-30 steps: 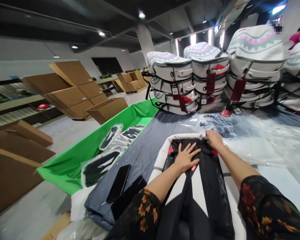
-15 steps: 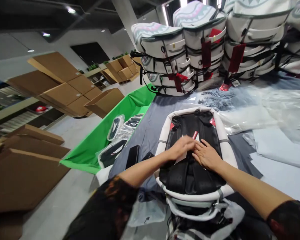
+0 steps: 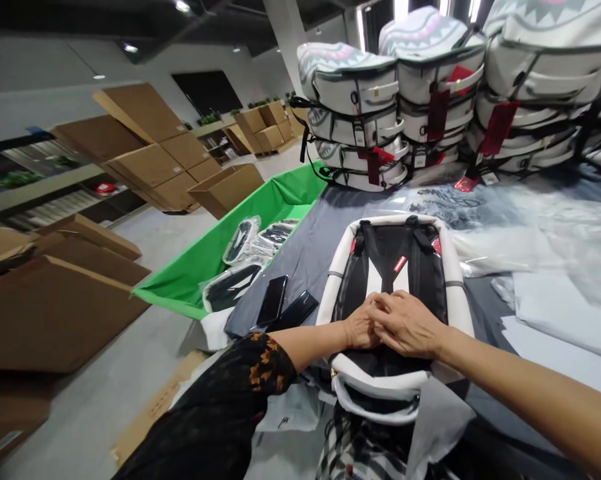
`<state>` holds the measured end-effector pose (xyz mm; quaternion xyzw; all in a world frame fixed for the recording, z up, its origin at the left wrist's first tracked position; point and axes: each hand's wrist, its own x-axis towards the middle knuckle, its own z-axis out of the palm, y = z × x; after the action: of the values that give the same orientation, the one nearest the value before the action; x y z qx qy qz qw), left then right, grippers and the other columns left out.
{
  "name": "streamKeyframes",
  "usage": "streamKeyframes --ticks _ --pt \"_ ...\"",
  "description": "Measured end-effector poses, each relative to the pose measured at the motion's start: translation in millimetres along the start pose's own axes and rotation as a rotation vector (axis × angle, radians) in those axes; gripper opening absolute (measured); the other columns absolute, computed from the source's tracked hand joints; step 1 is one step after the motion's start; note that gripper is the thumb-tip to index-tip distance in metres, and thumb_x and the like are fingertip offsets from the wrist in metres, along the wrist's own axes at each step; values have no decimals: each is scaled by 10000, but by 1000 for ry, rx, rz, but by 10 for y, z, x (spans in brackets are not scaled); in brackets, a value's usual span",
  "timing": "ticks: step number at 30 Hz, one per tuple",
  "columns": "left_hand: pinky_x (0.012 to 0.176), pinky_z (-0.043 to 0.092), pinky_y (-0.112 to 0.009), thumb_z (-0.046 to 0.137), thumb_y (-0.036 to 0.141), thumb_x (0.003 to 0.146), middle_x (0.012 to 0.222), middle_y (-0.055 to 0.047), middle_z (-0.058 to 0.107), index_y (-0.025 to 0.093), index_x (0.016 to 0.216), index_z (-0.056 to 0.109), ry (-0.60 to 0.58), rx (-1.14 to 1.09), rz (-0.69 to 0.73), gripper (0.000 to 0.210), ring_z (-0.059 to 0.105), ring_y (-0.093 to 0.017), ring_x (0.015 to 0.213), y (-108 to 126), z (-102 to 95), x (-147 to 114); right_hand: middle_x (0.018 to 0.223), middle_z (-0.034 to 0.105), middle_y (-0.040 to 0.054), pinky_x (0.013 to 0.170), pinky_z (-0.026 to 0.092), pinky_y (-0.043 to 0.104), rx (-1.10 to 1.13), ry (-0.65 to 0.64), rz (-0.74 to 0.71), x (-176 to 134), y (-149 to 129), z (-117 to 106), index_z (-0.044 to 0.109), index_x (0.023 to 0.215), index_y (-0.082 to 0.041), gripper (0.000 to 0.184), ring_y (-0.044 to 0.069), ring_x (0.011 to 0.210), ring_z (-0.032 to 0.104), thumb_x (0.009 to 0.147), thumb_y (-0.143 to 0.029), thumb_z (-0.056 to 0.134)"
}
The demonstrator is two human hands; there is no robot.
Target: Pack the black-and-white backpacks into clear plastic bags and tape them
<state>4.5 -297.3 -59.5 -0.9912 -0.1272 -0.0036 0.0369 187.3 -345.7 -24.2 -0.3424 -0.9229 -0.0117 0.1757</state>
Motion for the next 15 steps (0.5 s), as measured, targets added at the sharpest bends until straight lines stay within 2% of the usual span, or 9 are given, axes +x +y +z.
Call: streamKeyframes --ticks 1,3,5,7,10,12,13,15 --pt "1084 380 -456 568 363 963 1248 -84 663 187 1146 676 9 -19 4 276 530 -276 1207 -1 21 -31 1254 652 152 885 502 409 -7 -57 -44 24 -73 -118 637 1185 -190 285 229 1016 635 961 -263 477" --pt "1096 390 -422 557 346 977 1329 -85 627 192 1240 635 39 -109 7 314 509 -247 1254 -21 100 -96 1279 629 180 898 486 436 -49 -87 -86 69 -228 -285 623 1192 -167 292 252 1033 614 940 -265 515" --pt "1111 394 -373 586 340 962 1335 -70 622 205 1293 606 83 -222 -28 358 508 -213 1254 -47 221 -162 1232 645 172 919 460 464 -55 -62 -138 108 -368 -300 619 1191 -166 309 276 1060 590 924 -303 549" --pt "1120 395 -366 585 298 955 1292 -62 637 217 1299 605 173 -276 -95 354 527 -199 1217 -59 350 -221 996 685 99 831 464 409 20 -86 -279 130 -452 -136 642 1046 -192 218 233 900 592 914 -342 555" --pt "1121 398 -437 526 210 966 1291 -101 631 194 1315 595 409 -237 -241 355 519 -227 1225 -65 474 -285 660 559 -6 578 390 312 234 -168 -478 116 -426 326 541 760 -226 124 148 582 455 863 -290 513" --pt "1125 391 -482 497 167 965 1316 -122 619 181 1333 590 528 -193 -310 379 495 -251 1267 -77 487 -293 610 504 -20 516 337 309 325 -127 -476 79 -350 611 471 716 -241 81 142 537 421 794 -255 487" --pt "1135 380 -505 498 161 961 1339 -124 610 188 1350 587 550 -169 -325 400 480 -263 1293 -83 475 -283 609 496 -19 511 325 312 333 -86 -448 58 -317 708 455 721 -246 50 146 539 430 767 -245 475" --pt "1160 335 -569 520 195 960 1428 -117 564 239 1404 573 521 -121 -372 449 424 -302 1374 -76 436 -247 629 510 -11 527 329 319 289 -7 -380 15 -297 784 464 762 -248 21 159 561 460 747 -236 454"
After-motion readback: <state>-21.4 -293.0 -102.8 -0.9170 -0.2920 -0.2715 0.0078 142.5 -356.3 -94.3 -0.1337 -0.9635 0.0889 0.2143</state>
